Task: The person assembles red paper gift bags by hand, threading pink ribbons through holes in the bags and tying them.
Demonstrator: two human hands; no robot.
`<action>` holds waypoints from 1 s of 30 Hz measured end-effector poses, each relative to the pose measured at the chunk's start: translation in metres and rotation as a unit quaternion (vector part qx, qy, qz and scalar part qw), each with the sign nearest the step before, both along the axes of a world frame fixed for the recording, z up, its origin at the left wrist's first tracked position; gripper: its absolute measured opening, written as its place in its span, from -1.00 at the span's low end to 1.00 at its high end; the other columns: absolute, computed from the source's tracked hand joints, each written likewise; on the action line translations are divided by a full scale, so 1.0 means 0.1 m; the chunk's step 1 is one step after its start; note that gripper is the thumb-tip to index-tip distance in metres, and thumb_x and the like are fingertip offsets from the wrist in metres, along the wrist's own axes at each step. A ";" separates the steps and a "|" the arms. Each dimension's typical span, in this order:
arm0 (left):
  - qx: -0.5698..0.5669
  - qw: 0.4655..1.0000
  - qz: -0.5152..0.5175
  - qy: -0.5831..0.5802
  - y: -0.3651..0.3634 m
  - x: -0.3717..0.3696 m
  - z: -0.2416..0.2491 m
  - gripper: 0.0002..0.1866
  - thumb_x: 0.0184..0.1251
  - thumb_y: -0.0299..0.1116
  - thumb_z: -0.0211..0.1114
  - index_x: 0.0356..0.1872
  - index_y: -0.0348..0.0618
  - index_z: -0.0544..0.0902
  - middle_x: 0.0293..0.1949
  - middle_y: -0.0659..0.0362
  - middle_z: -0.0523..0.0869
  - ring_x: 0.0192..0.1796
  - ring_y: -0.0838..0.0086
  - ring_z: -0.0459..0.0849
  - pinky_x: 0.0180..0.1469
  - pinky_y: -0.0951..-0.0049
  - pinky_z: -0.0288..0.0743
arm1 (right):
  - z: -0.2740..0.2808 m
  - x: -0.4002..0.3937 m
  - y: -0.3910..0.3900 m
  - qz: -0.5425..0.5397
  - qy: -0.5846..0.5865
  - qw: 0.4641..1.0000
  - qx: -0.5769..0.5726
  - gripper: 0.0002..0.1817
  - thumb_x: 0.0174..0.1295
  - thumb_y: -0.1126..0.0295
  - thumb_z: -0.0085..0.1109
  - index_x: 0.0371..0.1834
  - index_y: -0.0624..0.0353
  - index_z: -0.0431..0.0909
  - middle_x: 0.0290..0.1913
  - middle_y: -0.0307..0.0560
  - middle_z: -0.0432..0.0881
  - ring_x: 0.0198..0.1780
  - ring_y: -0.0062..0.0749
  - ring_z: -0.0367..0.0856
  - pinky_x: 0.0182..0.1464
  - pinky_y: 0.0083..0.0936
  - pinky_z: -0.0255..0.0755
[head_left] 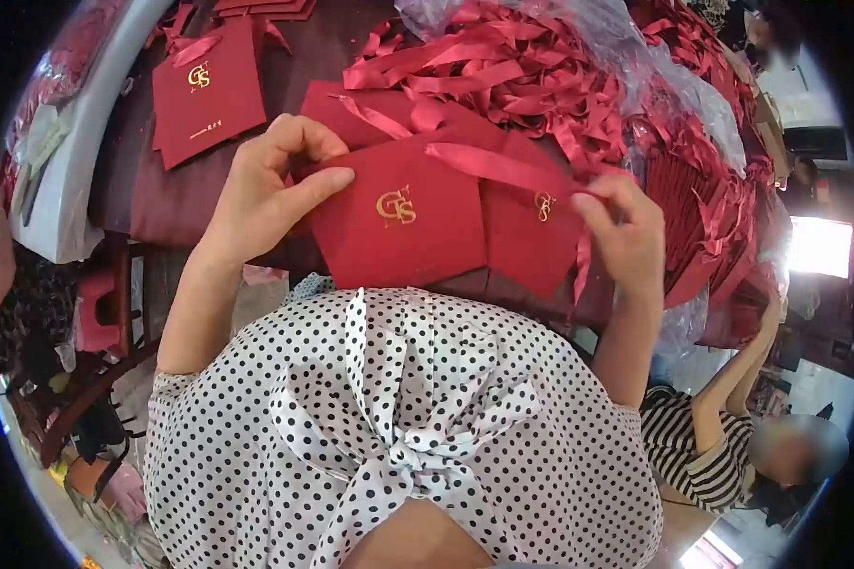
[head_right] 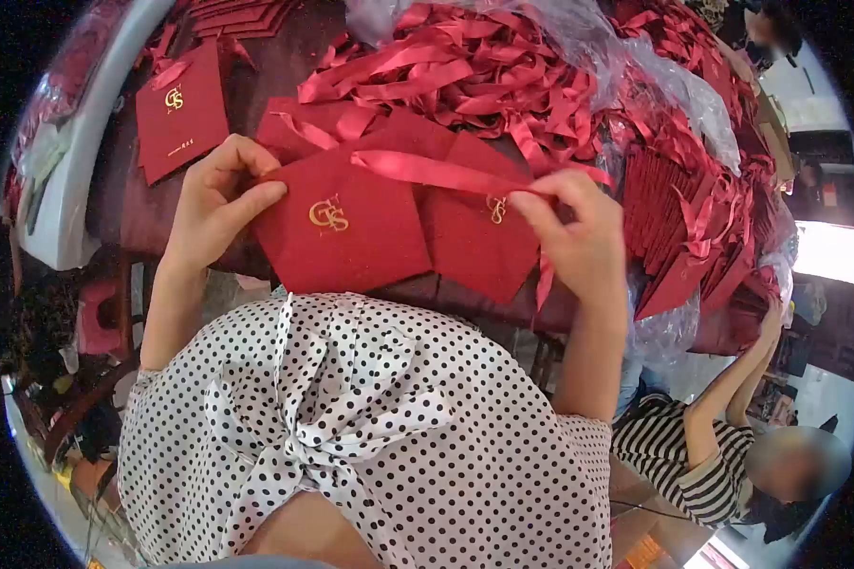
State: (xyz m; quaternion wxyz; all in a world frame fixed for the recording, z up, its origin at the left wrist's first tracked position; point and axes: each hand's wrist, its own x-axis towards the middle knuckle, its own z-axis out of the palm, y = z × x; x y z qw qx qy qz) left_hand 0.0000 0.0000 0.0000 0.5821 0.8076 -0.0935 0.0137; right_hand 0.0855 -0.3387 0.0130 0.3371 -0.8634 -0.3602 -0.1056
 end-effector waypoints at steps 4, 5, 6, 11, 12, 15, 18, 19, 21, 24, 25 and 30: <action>-0.046 0.995 0.092 0.014 -0.21 0.02 0.06 -0.81 0.12 -0.49 0.40 -0.26 -0.27 0.61 -0.30 0.21 0.57 -0.23 0.53 0.55 -0.11 0.54 0.43 | 0.46 -0.15 -0.32 -0.099 0.158 0.982 0.030 -0.87 0.10 0.54 0.34 -0.30 0.26 0.60 -0.42 -0.24 0.55 -0.42 -0.62 0.49 -0.36 -0.68 0.33; -0.006 0.993 0.115 -0.012 -0.21 0.03 0.10 -0.81 0.12 -0.49 0.40 -0.27 -0.28 0.60 -0.31 0.19 0.56 -0.24 0.53 0.55 -0.12 0.54 0.44 | 0.57 -0.25 -0.29 -0.108 0.189 0.971 0.101 -0.82 0.09 0.52 0.34 -0.25 0.28 0.57 -0.45 -0.23 0.52 -0.42 -0.64 0.47 -0.37 -0.69 0.32; 0.022 0.992 0.125 -0.024 -0.23 0.04 0.13 -0.79 0.12 -0.47 0.40 -0.25 -0.29 0.60 -0.30 0.17 0.57 -0.22 0.50 0.56 -0.11 0.52 0.45 | 0.67 -0.37 -0.26 -0.116 0.216 0.954 0.172 -0.76 0.09 0.51 0.34 -0.19 0.30 0.55 -0.49 -0.21 0.50 -0.43 -0.66 0.45 -0.37 -0.70 0.30; 0.071 0.979 0.143 -0.127 -0.49 0.18 0.16 -0.79 0.11 -0.46 0.38 -0.24 -0.28 0.60 -0.32 0.10 0.63 -0.20 0.38 0.58 -0.11 0.45 0.47 | 0.75 -0.36 -0.17 0.422 0.267 0.791 0.354 -0.67 0.09 0.43 0.36 -0.15 0.43 0.55 -0.50 -0.03 0.52 -0.49 -0.32 0.48 -0.50 -0.52 0.33; 0.096 0.970 0.154 -0.159 -0.52 0.20 0.18 -0.79 0.11 -0.46 0.38 -0.24 -0.28 0.60 -0.33 0.10 0.64 -0.20 0.36 0.58 -0.12 0.44 0.48 | 0.92 -0.21 -0.10 0.575 0.390 0.678 0.240 -0.66 0.09 0.42 0.39 -0.16 0.46 0.58 -0.49 0.03 0.54 -0.49 -0.29 0.50 -0.51 -0.49 0.34; 0.075 0.979 0.131 -0.139 -0.55 0.20 0.19 -0.80 0.14 -0.46 0.35 -0.22 -0.29 0.61 -0.36 0.11 0.66 -0.20 0.35 0.57 -0.13 0.41 0.47 | 0.87 -0.26 0.13 0.510 0.151 0.824 0.196 -0.79 0.09 0.56 0.35 -0.19 0.39 0.68 -0.40 0.02 0.59 -0.44 -0.32 0.55 -0.47 -0.53 0.38; 0.044 0.995 0.061 -0.059 -0.44 0.18 0.16 -0.79 0.22 -0.50 0.32 -0.13 -0.29 0.59 -0.31 0.23 0.59 -0.18 0.62 0.54 -0.13 0.57 0.44 | 0.98 -0.53 0.35 0.182 0.137 0.973 0.021 -0.74 -0.03 0.57 0.39 -0.21 0.29 0.69 -0.40 -0.06 0.57 -0.43 -0.35 0.56 -0.40 -0.52 0.42; -0.013 0.999 0.038 -0.002 -0.39 0.17 0.17 -0.81 0.24 -0.49 0.30 -0.15 -0.29 0.59 -0.30 0.26 0.58 -0.18 0.64 0.52 -0.14 0.59 0.43 | 0.87 -0.41 0.50 0.181 0.127 0.975 0.017 -0.73 -0.04 0.55 0.39 -0.20 0.22 0.69 -0.41 -0.12 0.55 -0.42 -0.38 0.55 -0.37 -0.53 0.43; -0.086 0.994 -0.011 0.065 -0.29 0.18 0.18 -0.85 0.29 -0.43 0.28 -0.20 -0.29 0.57 -0.23 0.28 0.51 -0.13 0.62 0.45 -0.05 0.61 0.34 | 0.77 -0.37 0.60 0.141 0.090 0.986 0.007 -0.75 -0.05 0.55 0.28 -0.24 0.26 0.69 -0.36 -0.10 0.58 -0.43 -0.46 0.50 -0.35 -0.60 0.34; 0.024 0.999 -0.023 0.042 -0.21 0.16 0.22 -0.85 0.30 -0.39 0.27 -0.26 -0.27 0.56 -0.17 0.29 0.43 -0.05 0.59 0.38 0.05 0.61 0.23 | 0.76 -0.36 0.75 0.119 0.068 0.991 -0.004 -0.75 0.02 0.58 0.27 -0.18 0.23 0.70 -0.25 -0.08 0.55 -0.40 -0.47 0.49 -0.33 -0.62 0.36; 0.023 0.999 -0.020 0.042 -0.20 0.17 0.21 -0.85 0.30 -0.39 0.27 -0.26 -0.27 0.56 -0.17 0.29 0.43 -0.05 0.59 0.38 0.05 0.61 0.23 | 0.72 -0.35 0.80 0.127 0.063 0.989 0.028 -0.76 0.04 0.59 0.26 -0.17 0.24 0.70 -0.19 -0.06 0.55 -0.39 -0.47 0.52 -0.33 -0.62 0.37; -0.208 0.962 -0.094 0.151 -0.29 0.16 0.03 -0.87 0.31 -0.37 0.27 -0.32 -0.22 0.55 -0.14 0.31 0.39 0.00 0.60 0.34 0.08 0.60 0.18 | 0.40 -0.21 0.97 0.132 0.131 0.982 0.036 -0.79 0.14 0.53 0.31 -0.14 0.18 0.66 -0.45 -0.19 0.63 -0.41 -0.52 0.59 -0.35 -0.62 0.43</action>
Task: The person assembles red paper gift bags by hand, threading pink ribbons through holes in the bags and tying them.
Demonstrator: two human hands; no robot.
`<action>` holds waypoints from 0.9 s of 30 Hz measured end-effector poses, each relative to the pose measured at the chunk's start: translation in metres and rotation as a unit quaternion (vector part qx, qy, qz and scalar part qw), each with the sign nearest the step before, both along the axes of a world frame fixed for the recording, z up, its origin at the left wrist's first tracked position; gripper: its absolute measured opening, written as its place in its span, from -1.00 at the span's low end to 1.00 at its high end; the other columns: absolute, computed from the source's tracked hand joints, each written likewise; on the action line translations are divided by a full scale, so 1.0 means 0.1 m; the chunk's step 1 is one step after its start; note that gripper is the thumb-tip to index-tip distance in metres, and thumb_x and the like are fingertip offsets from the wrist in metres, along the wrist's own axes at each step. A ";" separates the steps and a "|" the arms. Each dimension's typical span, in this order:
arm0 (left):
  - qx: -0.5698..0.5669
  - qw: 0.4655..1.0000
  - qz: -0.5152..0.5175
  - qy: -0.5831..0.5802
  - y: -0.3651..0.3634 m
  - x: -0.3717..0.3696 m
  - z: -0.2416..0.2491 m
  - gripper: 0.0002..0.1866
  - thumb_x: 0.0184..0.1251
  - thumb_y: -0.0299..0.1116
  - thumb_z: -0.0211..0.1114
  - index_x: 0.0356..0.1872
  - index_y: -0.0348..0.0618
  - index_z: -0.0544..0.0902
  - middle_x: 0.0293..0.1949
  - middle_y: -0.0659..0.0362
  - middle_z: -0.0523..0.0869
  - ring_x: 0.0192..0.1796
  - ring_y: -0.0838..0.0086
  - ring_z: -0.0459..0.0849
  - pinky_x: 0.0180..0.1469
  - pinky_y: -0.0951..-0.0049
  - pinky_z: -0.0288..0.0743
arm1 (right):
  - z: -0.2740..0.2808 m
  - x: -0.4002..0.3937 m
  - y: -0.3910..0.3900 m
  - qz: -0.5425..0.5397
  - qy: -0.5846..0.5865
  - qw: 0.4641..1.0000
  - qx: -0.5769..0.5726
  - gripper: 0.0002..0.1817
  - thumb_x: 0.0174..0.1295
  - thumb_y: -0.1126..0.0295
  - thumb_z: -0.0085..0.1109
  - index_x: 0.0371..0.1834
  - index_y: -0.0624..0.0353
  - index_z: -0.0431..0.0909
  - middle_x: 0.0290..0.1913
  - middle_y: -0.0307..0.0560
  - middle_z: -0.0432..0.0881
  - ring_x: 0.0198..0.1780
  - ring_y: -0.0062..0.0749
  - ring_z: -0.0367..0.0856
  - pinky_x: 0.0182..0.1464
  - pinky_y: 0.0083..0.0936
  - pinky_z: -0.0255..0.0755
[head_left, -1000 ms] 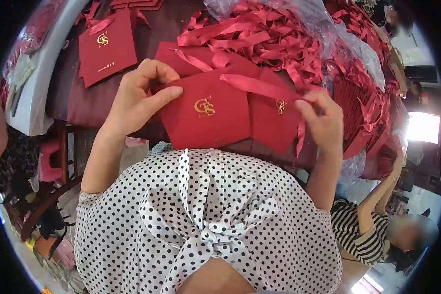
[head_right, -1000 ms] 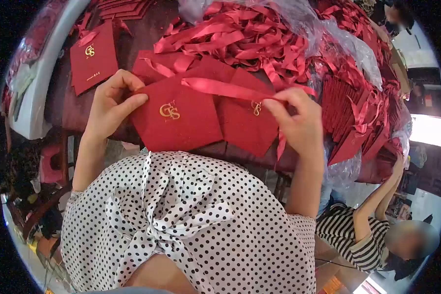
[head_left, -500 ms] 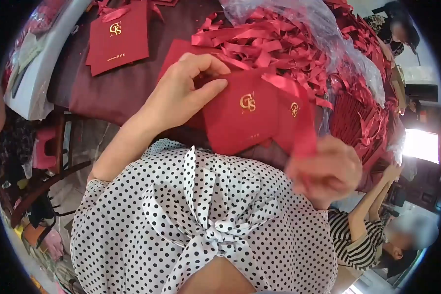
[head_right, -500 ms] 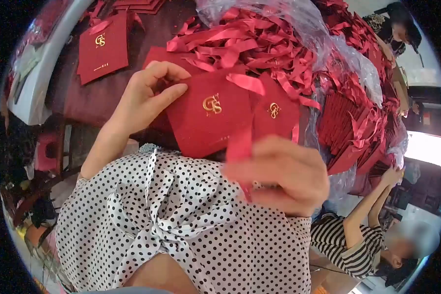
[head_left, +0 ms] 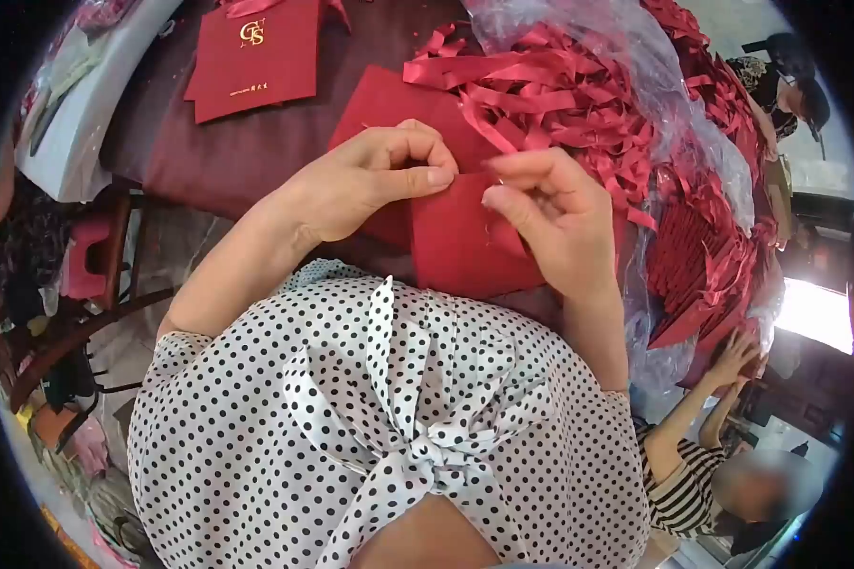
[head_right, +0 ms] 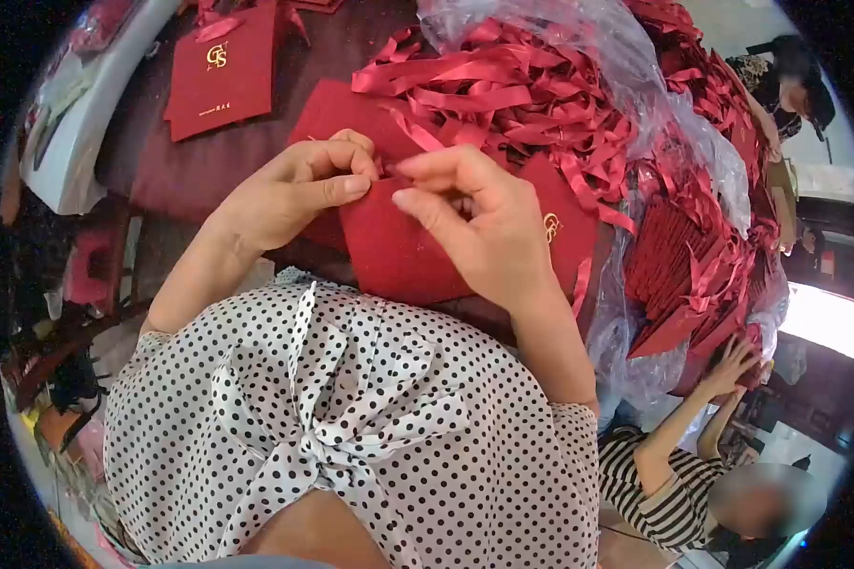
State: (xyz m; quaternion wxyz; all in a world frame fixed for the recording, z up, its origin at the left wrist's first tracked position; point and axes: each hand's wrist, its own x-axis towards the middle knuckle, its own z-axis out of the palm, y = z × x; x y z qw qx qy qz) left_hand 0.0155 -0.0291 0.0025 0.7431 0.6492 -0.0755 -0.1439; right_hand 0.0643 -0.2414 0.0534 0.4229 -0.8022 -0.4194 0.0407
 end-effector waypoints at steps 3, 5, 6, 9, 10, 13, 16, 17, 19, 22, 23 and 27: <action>-0.062 0.997 0.014 0.031 -0.04 -0.02 -0.03 -0.86 0.32 -0.35 0.26 -0.33 -0.21 0.55 -0.14 0.32 0.39 0.00 0.62 0.34 0.09 0.59 0.17 | -0.24 0.05 -0.02 -0.013 0.261 0.953 0.155 -0.88 0.20 0.52 0.28 -0.21 0.24 0.62 -0.37 -0.26 0.66 -0.38 -0.75 0.53 -0.33 -0.71 0.40; -0.079 0.996 0.016 0.046 -0.03 -0.04 -0.03 -0.85 0.33 -0.34 0.26 -0.33 -0.20 0.55 -0.14 0.33 0.39 0.00 0.63 0.34 0.09 0.59 0.17 | -0.26 0.04 -0.01 -0.004 0.247 0.959 0.136 -0.88 0.19 0.52 0.29 -0.21 0.24 0.62 -0.37 -0.25 0.65 -0.39 -0.75 0.52 -0.34 -0.72 0.39; -0.071 0.997 0.000 0.032 -0.02 -0.02 -0.04 -0.83 0.34 -0.32 0.25 -0.34 -0.20 0.54 -0.13 0.33 0.39 -0.01 0.63 0.33 0.09 0.59 0.17 | -0.26 0.04 0.00 0.004 0.229 0.966 0.120 -0.88 0.19 0.52 0.29 -0.21 0.24 0.63 -0.38 -0.24 0.64 -0.40 -0.75 0.51 -0.34 -0.74 0.38; -0.054 0.998 -0.022 0.016 -0.01 -0.01 -0.06 -0.80 0.36 -0.27 0.24 -0.34 -0.19 0.52 -0.14 0.33 0.39 -0.04 0.63 0.33 0.08 0.59 0.16 | -0.28 0.06 0.03 0.023 0.144 0.983 0.114 -0.88 0.17 0.51 0.30 -0.24 0.25 0.63 -0.41 -0.24 0.62 -0.43 -0.75 0.48 -0.36 -0.77 0.36; -0.046 0.999 -0.026 0.012 -0.01 -0.01 -0.06 -0.78 0.37 -0.25 0.24 -0.35 -0.19 0.52 -0.14 0.33 0.39 -0.05 0.63 0.32 0.08 0.58 0.16 | -0.27 0.05 0.02 0.023 0.144 0.983 0.113 -0.88 0.17 0.51 0.30 -0.24 0.25 0.63 -0.41 -0.24 0.62 -0.43 -0.75 0.48 -0.36 -0.77 0.36; -0.045 0.999 0.008 0.005 -0.05 -0.04 -0.08 -0.79 0.38 -0.26 0.23 -0.33 -0.19 0.51 -0.17 0.34 0.39 -0.06 0.64 0.32 0.07 0.58 0.17 | -0.21 -0.01 -0.04 0.011 0.168 0.982 0.083 -0.89 0.13 0.51 0.32 -0.28 0.24 0.64 -0.46 -0.23 0.60 -0.49 -0.73 0.47 -0.40 -0.78 0.35; -0.072 0.997 0.006 0.024 -0.06 -0.05 -0.06 -0.81 0.38 -0.28 0.23 -0.31 -0.18 0.50 -0.17 0.34 0.39 -0.06 0.63 0.33 0.08 0.60 0.18 | -0.15 -0.10 -0.03 -0.044 0.174 0.983 0.047 -0.90 0.09 0.51 0.33 -0.33 0.23 0.64 -0.49 -0.22 0.60 -0.54 -0.71 0.48 -0.46 -0.74 0.36; -0.073 0.997 0.003 0.025 -0.07 -0.05 -0.07 -0.81 0.38 -0.28 0.23 -0.31 -0.18 0.50 -0.17 0.34 0.39 -0.06 0.63 0.33 0.08 0.60 0.18 | -0.12 -0.12 -0.01 -0.048 0.124 0.991 0.023 -0.91 0.09 0.55 0.32 -0.33 0.25 0.64 -0.49 -0.25 0.61 -0.52 -0.73 0.49 -0.44 -0.75 0.37; -0.054 0.998 0.036 -0.017 -0.08 -0.05 -0.10 -0.76 0.37 -0.21 0.27 -0.27 -0.20 0.56 -0.20 0.32 0.42 -0.12 0.65 0.33 -0.06 0.58 0.22 | -0.09 -0.15 0.00 -0.053 0.072 0.996 -0.002 -0.91 0.09 0.59 0.32 -0.33 0.27 0.64 -0.49 -0.29 0.63 -0.49 -0.75 0.51 -0.42 -0.76 0.37; -0.018 0.997 0.062 -0.034 -0.10 -0.07 -0.10 -0.77 0.37 -0.22 0.27 -0.29 -0.20 0.56 -0.21 0.31 0.42 -0.10 0.63 0.33 -0.04 0.58 0.22 | -0.07 -0.17 0.01 -0.058 0.054 0.997 -0.009 -0.91 0.05 0.57 0.33 -0.36 0.27 0.64 -0.49 -0.26 0.63 -0.50 -0.76 0.50 -0.43 -0.75 0.37; -0.018 0.997 0.062 -0.034 -0.10 -0.08 -0.09 -0.77 0.37 -0.22 0.27 -0.29 -0.20 0.56 -0.21 0.31 0.42 -0.10 0.63 0.33 -0.04 0.58 0.22 | -0.07 -0.17 0.01 -0.054 0.054 0.997 -0.017 -0.91 0.05 0.57 0.33 -0.36 0.27 0.64 -0.49 -0.25 0.64 -0.50 -0.75 0.50 -0.43 -0.75 0.37; 0.062 0.986 0.095 -0.121 -0.13 -0.09 -0.07 -0.84 0.32 -0.35 0.29 -0.33 -0.22 0.54 -0.24 0.26 0.40 -0.08 0.53 0.33 0.00 0.54 0.24 | -0.10 -0.18 0.03 -0.058 0.052 0.997 -0.014 -0.93 0.07 0.56 0.32 -0.38 0.29 0.63 -0.50 -0.25 0.63 -0.52 -0.76 0.49 -0.44 -0.73 0.38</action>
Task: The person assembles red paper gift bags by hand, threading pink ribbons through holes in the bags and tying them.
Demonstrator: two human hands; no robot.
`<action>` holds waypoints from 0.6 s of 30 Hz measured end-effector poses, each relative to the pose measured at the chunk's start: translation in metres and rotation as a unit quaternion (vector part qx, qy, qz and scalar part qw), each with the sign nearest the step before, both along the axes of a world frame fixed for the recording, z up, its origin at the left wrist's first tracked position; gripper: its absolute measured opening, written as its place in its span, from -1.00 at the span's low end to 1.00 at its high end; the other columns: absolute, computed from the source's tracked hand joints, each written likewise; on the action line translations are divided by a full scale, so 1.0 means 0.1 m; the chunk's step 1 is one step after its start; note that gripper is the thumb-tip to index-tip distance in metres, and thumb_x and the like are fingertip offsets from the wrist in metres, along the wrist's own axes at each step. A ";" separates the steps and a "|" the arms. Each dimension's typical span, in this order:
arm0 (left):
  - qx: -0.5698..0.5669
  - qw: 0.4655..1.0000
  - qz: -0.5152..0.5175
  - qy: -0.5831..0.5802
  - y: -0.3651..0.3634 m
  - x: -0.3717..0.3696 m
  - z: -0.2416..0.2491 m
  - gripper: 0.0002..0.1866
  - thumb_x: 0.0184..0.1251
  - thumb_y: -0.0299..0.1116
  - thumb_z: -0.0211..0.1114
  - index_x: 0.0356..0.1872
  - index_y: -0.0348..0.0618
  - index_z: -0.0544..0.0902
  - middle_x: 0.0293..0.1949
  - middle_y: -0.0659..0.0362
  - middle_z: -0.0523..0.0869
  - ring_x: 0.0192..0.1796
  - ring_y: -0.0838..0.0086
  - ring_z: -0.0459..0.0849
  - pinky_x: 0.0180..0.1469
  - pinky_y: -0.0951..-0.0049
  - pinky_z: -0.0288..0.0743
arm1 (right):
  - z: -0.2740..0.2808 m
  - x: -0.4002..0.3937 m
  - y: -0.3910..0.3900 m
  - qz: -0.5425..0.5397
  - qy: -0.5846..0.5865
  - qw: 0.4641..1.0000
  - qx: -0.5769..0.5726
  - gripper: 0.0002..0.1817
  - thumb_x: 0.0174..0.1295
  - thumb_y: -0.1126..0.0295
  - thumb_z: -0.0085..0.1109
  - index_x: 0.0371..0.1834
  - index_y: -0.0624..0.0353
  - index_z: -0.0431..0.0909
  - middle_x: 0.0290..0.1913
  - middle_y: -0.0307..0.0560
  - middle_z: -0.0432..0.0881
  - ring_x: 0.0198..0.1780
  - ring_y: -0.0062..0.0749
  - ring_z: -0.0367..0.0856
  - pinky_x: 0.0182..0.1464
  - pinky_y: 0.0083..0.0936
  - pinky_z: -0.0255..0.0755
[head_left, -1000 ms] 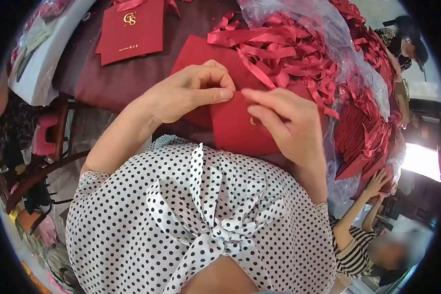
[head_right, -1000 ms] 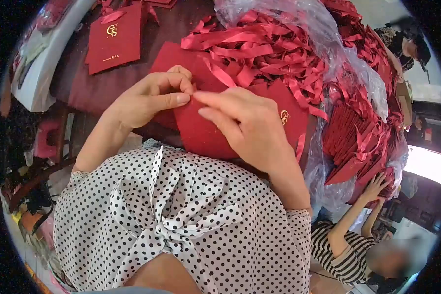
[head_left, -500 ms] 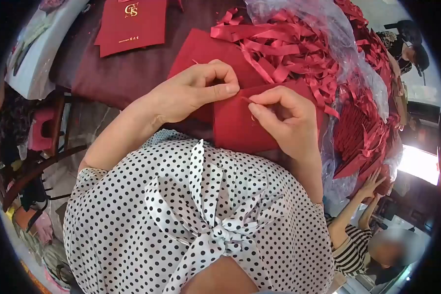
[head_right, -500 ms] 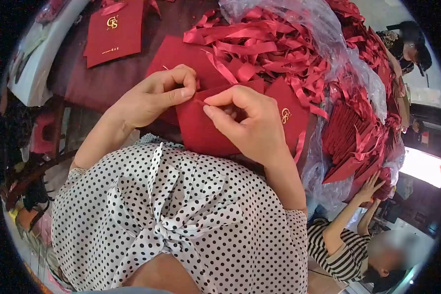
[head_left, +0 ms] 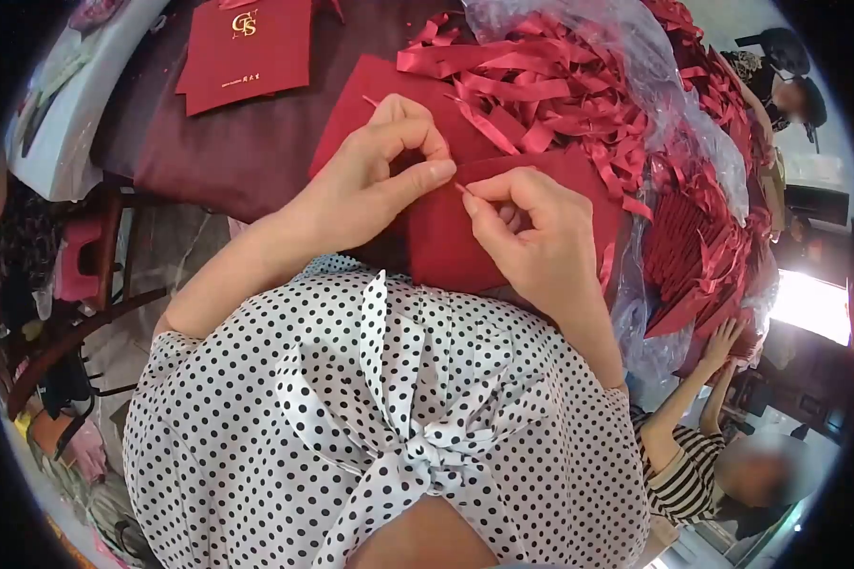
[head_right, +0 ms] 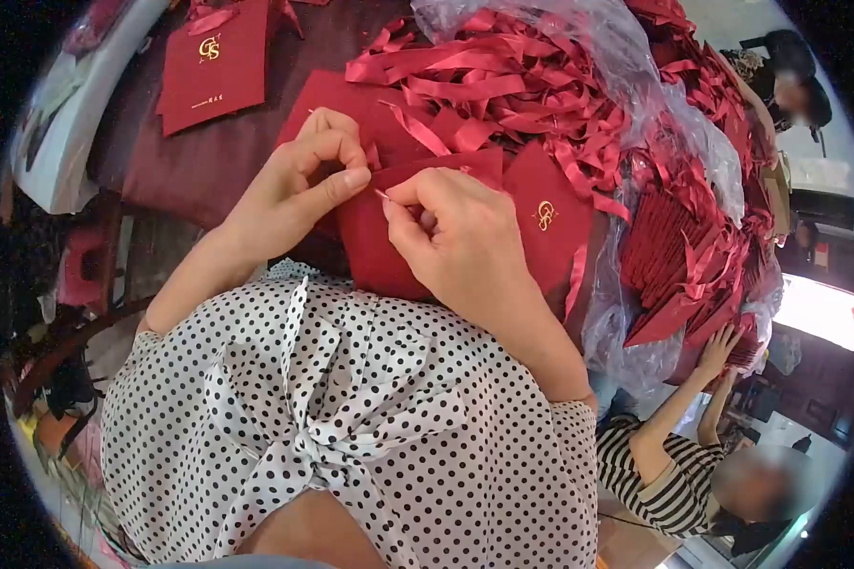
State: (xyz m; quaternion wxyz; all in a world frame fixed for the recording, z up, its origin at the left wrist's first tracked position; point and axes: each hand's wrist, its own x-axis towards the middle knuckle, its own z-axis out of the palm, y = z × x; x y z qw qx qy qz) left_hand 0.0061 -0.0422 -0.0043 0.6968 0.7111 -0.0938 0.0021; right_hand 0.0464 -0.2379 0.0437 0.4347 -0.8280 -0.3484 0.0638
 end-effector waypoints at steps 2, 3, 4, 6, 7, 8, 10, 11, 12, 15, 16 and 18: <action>0.029 0.998 0.021 -0.047 -0.05 -0.02 0.02 -0.86 0.29 -0.41 0.29 -0.34 -0.23 0.52 -0.25 0.22 0.39 -0.07 0.48 0.34 0.01 0.51 0.25 | -0.03 -0.02 0.03 -0.002 -0.049 0.999 -0.001 -0.93 0.07 0.57 0.31 -0.39 0.29 0.61 -0.50 -0.22 0.60 -0.52 -0.68 0.51 -0.44 -0.68 0.40; 0.084 0.990 0.063 -0.098 -0.08 -0.05 0.04 -0.87 0.25 -0.47 0.30 -0.35 -0.25 0.51 -0.24 0.19 0.38 -0.08 0.42 0.35 0.01 0.48 0.27 | -0.05 -0.03 0.04 -0.003 -0.097 0.995 -0.003 -0.93 0.06 0.58 0.31 -0.40 0.28 0.60 -0.50 -0.20 0.58 -0.53 -0.61 0.52 -0.44 -0.63 0.41; 0.138 0.974 0.104 -0.148 -0.11 -0.07 0.06 -0.87 0.21 -0.53 0.30 -0.36 -0.27 0.49 -0.24 0.15 0.38 -0.08 0.37 0.35 0.02 0.45 0.28 | -0.04 -0.04 0.06 -0.005 -0.097 0.995 -0.002 -0.93 0.06 0.58 0.31 -0.40 0.28 0.60 -0.50 -0.20 0.58 -0.53 -0.61 0.52 -0.44 -0.63 0.41; 0.193 0.954 0.121 -0.194 -0.15 -0.11 0.09 -0.86 0.18 -0.57 0.29 -0.37 -0.29 0.46 -0.23 0.11 0.37 -0.09 0.32 0.36 0.00 0.42 0.31 | -0.04 -0.05 0.08 0.048 -0.266 0.962 -0.046 -0.88 0.03 0.59 0.30 -0.38 0.26 0.56 -0.49 -0.14 0.54 -0.48 -0.37 0.53 -0.41 -0.48 0.42; 0.180 0.957 0.134 -0.184 -0.17 -0.13 0.09 -0.86 0.19 -0.57 0.29 -0.38 -0.29 0.47 -0.23 0.11 0.37 -0.09 0.32 0.36 -0.01 0.43 0.31 | -0.05 -0.07 0.08 0.080 -0.298 0.948 -0.078 -0.88 0.03 0.57 0.14 -0.47 0.18 0.38 -0.45 -0.12 0.35 -0.34 -0.26 0.42 -0.28 -0.42 0.38; 0.169 0.959 0.147 -0.175 -0.18 -0.13 0.09 -0.87 0.19 -0.58 0.28 -0.38 -0.30 0.47 -0.23 0.10 0.37 -0.09 0.32 0.36 -0.03 0.43 0.31 | -0.04 -0.06 0.07 0.078 -0.299 0.948 -0.077 -0.88 0.03 0.57 0.14 -0.47 0.18 0.38 -0.45 -0.12 0.35 -0.34 -0.26 0.42 -0.28 -0.42 0.38; 0.150 0.965 0.142 -0.161 -0.17 -0.13 0.06 -0.87 0.19 -0.59 0.28 -0.38 -0.29 0.47 -0.24 0.10 0.37 -0.10 0.31 0.36 -0.03 0.43 0.31 | -0.04 -0.06 0.07 0.079 -0.330 0.934 -0.111 -0.85 0.01 0.58 0.29 -0.34 0.25 0.53 -0.46 -0.09 0.53 -0.41 -0.24 0.54 -0.37 -0.36 0.42; 0.131 0.971 0.140 -0.145 -0.17 -0.13 0.05 -0.87 0.18 -0.60 0.28 -0.39 -0.29 0.47 -0.24 0.09 0.36 -0.10 0.30 0.37 -0.04 0.43 0.31 | -0.05 -0.06 0.07 0.076 -0.329 0.935 -0.110 -0.85 0.01 0.58 0.29 -0.34 0.25 0.53 -0.46 -0.09 0.53 -0.41 -0.24 0.54 -0.37 -0.36 0.42; 0.131 0.971 0.139 -0.146 -0.18 -0.13 0.04 -0.87 0.18 -0.60 0.28 -0.39 -0.29 0.47 -0.24 0.09 0.36 -0.10 0.30 0.37 -0.04 0.43 0.31 | -0.05 -0.06 0.07 0.082 -0.339 0.929 -0.125 -0.86 0.01 0.59 0.27 -0.35 0.25 0.53 -0.47 -0.09 0.52 -0.41 -0.23 0.53 -0.37 -0.37 0.42; 0.187 0.945 0.165 -0.210 -0.23 -0.17 0.04 -0.86 0.14 -0.62 0.30 -0.39 -0.27 0.47 -0.24 0.09 0.38 -0.13 0.29 0.37 -0.09 0.42 0.31 | -0.12 -0.04 0.10 0.073 -0.272 0.957 -0.076 -0.88 0.02 0.59 0.22 -0.39 0.23 0.49 -0.46 -0.08 0.51 -0.40 -0.24 0.54 -0.35 -0.39 0.43; 0.230 0.924 0.158 -0.263 -0.22 -0.18 0.03 -0.85 0.13 -0.62 0.31 -0.38 -0.27 0.47 -0.23 0.09 0.38 -0.13 0.28 0.37 -0.10 0.42 0.31 | -0.15 -0.03 0.11 0.060 -0.192 0.979 -0.013 -0.89 0.02 0.58 0.19 -0.43 0.21 0.44 -0.44 -0.08 0.51 -0.38 -0.27 0.55 -0.33 -0.41 0.43; 0.250 0.910 0.156 -0.293 -0.21 -0.18 0.05 -0.84 0.12 -0.62 0.31 -0.36 -0.26 0.48 -0.21 0.07 0.39 -0.12 0.28 0.37 -0.12 0.42 0.31 | -0.09 -0.01 0.10 0.006 0.028 0.999 0.015 -0.90 0.07 0.54 0.23 -0.35 0.24 0.53 -0.42 -0.04 0.62 -0.42 -0.24 0.63 -0.39 -0.40 0.46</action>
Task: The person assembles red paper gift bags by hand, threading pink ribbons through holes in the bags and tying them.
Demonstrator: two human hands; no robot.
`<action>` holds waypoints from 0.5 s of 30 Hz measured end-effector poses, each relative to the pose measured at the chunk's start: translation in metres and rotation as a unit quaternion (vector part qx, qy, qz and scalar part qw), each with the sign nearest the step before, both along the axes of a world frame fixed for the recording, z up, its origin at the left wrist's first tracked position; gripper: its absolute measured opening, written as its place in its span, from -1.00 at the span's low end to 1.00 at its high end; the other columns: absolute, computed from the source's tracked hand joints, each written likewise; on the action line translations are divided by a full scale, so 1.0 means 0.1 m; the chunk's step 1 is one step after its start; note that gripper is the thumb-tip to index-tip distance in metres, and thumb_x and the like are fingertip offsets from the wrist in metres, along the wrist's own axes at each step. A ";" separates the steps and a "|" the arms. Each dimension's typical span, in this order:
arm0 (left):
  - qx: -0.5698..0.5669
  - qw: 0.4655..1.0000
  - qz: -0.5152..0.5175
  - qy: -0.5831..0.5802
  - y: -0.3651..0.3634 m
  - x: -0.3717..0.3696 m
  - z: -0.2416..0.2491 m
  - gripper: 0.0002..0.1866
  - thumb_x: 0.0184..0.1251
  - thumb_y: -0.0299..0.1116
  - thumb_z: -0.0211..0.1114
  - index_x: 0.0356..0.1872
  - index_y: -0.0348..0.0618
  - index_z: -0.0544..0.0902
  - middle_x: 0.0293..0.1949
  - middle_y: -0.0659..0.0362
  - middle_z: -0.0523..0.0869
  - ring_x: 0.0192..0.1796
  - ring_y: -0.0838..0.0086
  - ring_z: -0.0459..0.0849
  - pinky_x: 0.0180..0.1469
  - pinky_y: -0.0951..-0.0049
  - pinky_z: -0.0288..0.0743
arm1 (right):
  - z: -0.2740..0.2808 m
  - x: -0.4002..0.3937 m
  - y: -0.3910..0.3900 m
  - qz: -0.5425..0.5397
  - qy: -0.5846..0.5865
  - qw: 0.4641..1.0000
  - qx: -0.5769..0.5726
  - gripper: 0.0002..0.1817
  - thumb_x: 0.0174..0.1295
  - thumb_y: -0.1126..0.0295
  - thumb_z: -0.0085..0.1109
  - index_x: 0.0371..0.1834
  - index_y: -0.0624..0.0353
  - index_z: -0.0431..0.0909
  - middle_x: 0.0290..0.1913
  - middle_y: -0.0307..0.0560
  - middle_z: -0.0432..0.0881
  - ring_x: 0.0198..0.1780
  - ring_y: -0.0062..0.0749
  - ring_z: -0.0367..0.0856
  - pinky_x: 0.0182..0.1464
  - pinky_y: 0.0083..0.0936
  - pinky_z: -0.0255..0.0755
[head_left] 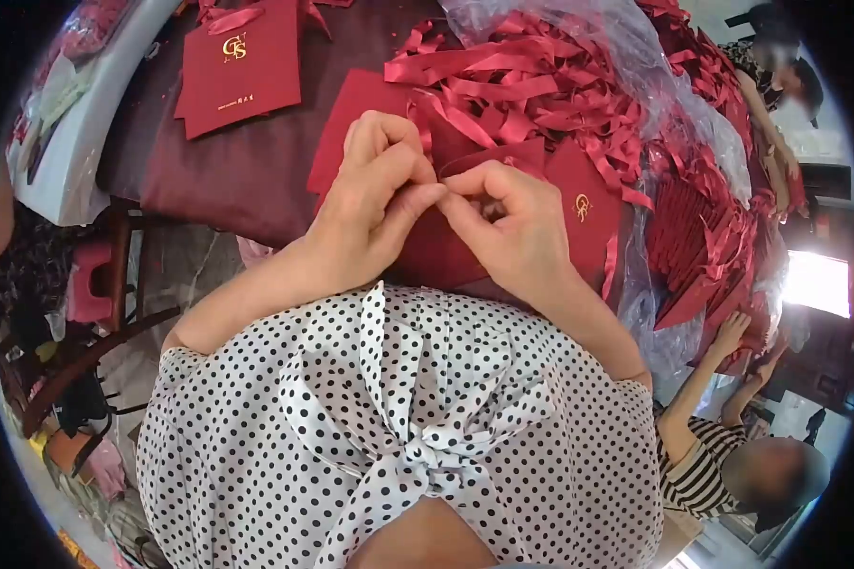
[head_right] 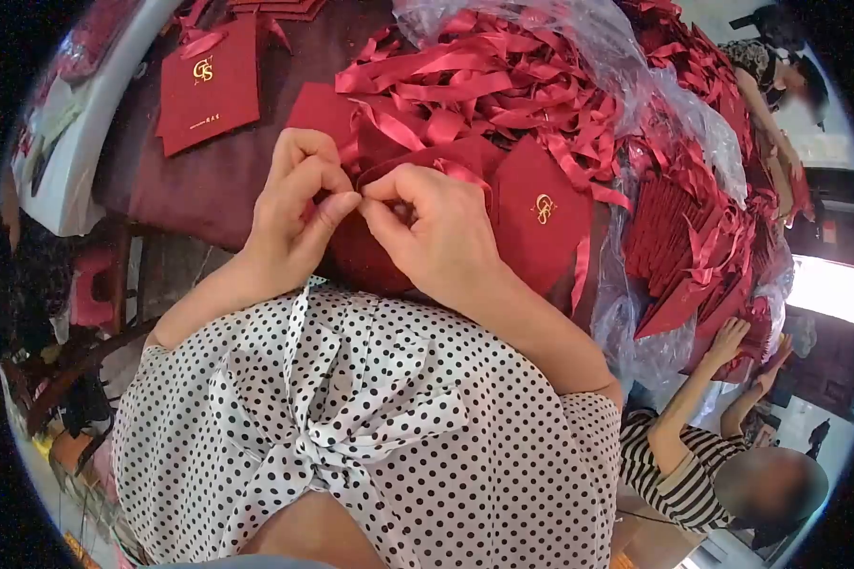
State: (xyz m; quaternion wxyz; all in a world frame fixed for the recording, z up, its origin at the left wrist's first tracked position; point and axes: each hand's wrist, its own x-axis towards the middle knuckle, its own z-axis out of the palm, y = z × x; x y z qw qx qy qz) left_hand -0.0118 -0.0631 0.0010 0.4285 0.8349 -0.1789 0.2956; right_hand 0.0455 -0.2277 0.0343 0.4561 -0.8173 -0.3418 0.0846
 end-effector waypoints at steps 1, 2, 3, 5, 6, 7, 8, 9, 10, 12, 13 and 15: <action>-0.036 0.998 -0.015 0.041 0.02 0.01 0.02 -0.84 0.13 -0.62 0.31 -0.36 -0.26 0.48 -0.21 0.07 0.40 -0.12 0.28 0.38 -0.11 0.42 0.31 | -0.05 0.01 -0.01 -0.011 0.043 0.999 0.011 -0.91 0.12 0.51 0.23 -0.32 0.26 0.58 -0.43 -0.05 0.65 -0.44 -0.26 0.65 -0.40 -0.43 0.48; -0.073 0.994 -0.029 0.082 0.04 0.02 0.03 -0.84 0.13 -0.61 0.31 -0.35 -0.26 0.48 -0.20 0.07 0.41 -0.12 0.28 0.38 -0.11 0.42 0.31 | -0.05 0.00 0.00 -0.011 0.042 0.999 0.013 -0.91 0.12 0.51 0.23 -0.32 0.26 0.58 -0.43 -0.05 0.65 -0.44 -0.26 0.65 -0.40 -0.43 0.48; -0.082 0.992 -0.043 0.088 0.06 0.02 0.00 -0.86 0.17 -0.59 0.30 -0.34 -0.27 0.48 -0.21 0.07 0.42 -0.13 0.29 0.40 -0.10 0.43 0.32 | -0.05 -0.01 0.00 -0.002 0.000 1.000 0.011 -0.89 0.13 0.50 0.24 -0.29 0.26 0.57 -0.43 -0.04 0.64 -0.44 -0.26 0.65 -0.39 -0.41 0.48; -0.098 0.988 -0.063 0.104 0.09 0.01 0.00 -0.87 0.19 -0.57 0.30 -0.35 -0.27 0.49 -0.22 0.08 0.44 -0.14 0.30 0.41 -0.10 0.44 0.33 | -0.02 -0.03 -0.01 0.003 -0.040 0.999 0.009 -0.87 0.13 0.50 0.24 -0.27 0.26 0.56 -0.43 -0.03 0.64 -0.44 -0.27 0.65 -0.39 -0.39 0.48; -0.117 0.983 -0.082 0.120 0.10 0.00 0.00 -0.88 0.21 -0.55 0.30 -0.36 -0.27 0.49 -0.23 0.09 0.45 -0.14 0.31 0.43 -0.10 0.45 0.34 | 0.03 -0.03 -0.02 0.004 -0.029 1.000 0.005 -0.85 0.13 0.49 0.25 -0.25 0.25 0.54 -0.42 -0.02 0.64 -0.42 -0.24 0.65 -0.38 -0.37 0.48; -0.117 0.982 -0.082 0.120 0.13 0.00 0.02 -0.88 0.21 -0.55 0.30 -0.36 -0.27 0.49 -0.23 0.09 0.45 -0.14 0.31 0.43 -0.10 0.45 0.34 | 0.05 -0.03 -0.03 0.005 -0.017 1.000 0.001 -0.82 0.13 0.48 0.26 -0.22 0.25 0.52 -0.40 0.00 0.64 -0.41 -0.21 0.65 -0.37 -0.35 0.49; -0.095 0.981 -0.110 0.128 0.16 0.00 0.05 -0.89 0.23 -0.53 0.28 -0.37 -0.29 0.50 -0.24 0.09 0.47 -0.16 0.32 0.45 -0.12 0.45 0.35 | 0.04 -0.02 -0.05 0.006 -0.017 1.000 0.001 -0.82 0.13 0.48 0.26 -0.22 0.25 0.52 -0.40 0.00 0.64 -0.41 -0.21 0.65 -0.37 -0.35 0.49; -0.072 0.979 -0.136 0.137 0.19 0.00 0.09 -0.90 0.26 -0.52 0.27 -0.37 -0.30 0.51 -0.25 0.10 0.49 -0.17 0.34 0.48 -0.13 0.45 0.37 | 0.00 -0.01 -0.07 0.034 -0.065 0.997 -0.012 -0.82 0.14 0.48 0.26 -0.22 0.24 0.51 -0.39 0.02 0.63 -0.39 -0.18 0.64 -0.36 -0.33 0.48; -0.092 0.971 -0.146 0.165 0.23 0.01 0.12 -0.91 0.28 -0.51 0.25 -0.36 -0.31 0.53 -0.25 0.10 0.51 -0.18 0.35 0.49 -0.14 0.44 0.38 | -0.01 0.00 -0.08 0.062 -0.114 0.991 -0.025 -0.81 0.14 0.47 0.27 -0.22 0.24 0.49 -0.39 0.03 0.62 -0.37 -0.15 0.64 -0.35 -0.31 0.48; -0.077 0.966 -0.159 0.188 0.33 0.09 0.17 -0.93 0.26 -0.54 0.22 -0.31 -0.35 0.58 -0.17 0.09 0.53 -0.10 0.36 0.51 -0.04 0.47 0.40 | 0.05 -0.05 -0.08 0.060 -0.084 0.994 -0.036 -0.83 0.14 0.47 0.26 -0.26 0.24 0.48 -0.39 0.03 0.61 -0.35 -0.11 0.63 -0.32 -0.30 0.48; -0.078 0.967 -0.158 0.185 0.38 0.14 0.22 -0.93 0.26 -0.54 0.22 -0.31 -0.35 0.58 -0.17 0.09 0.53 -0.10 0.36 0.51 -0.04 0.47 0.40 | 0.05 -0.05 -0.08 0.061 -0.090 0.994 -0.024 -0.83 0.14 0.48 0.26 -0.27 0.24 0.48 -0.39 0.03 0.60 -0.35 -0.12 0.63 -0.32 -0.30 0.47; -0.003 0.937 -0.256 0.239 0.45 0.22 0.34 -0.91 0.19 -0.55 0.26 -0.29 -0.35 0.60 -0.14 0.07 0.53 -0.08 0.31 0.53 -0.02 0.41 0.42 | 0.04 -0.07 -0.06 0.064 -0.097 0.993 -0.014 -0.84 0.14 0.48 0.26 -0.28 0.24 0.48 -0.40 0.03 0.60 -0.35 -0.12 0.62 -0.33 -0.30 0.47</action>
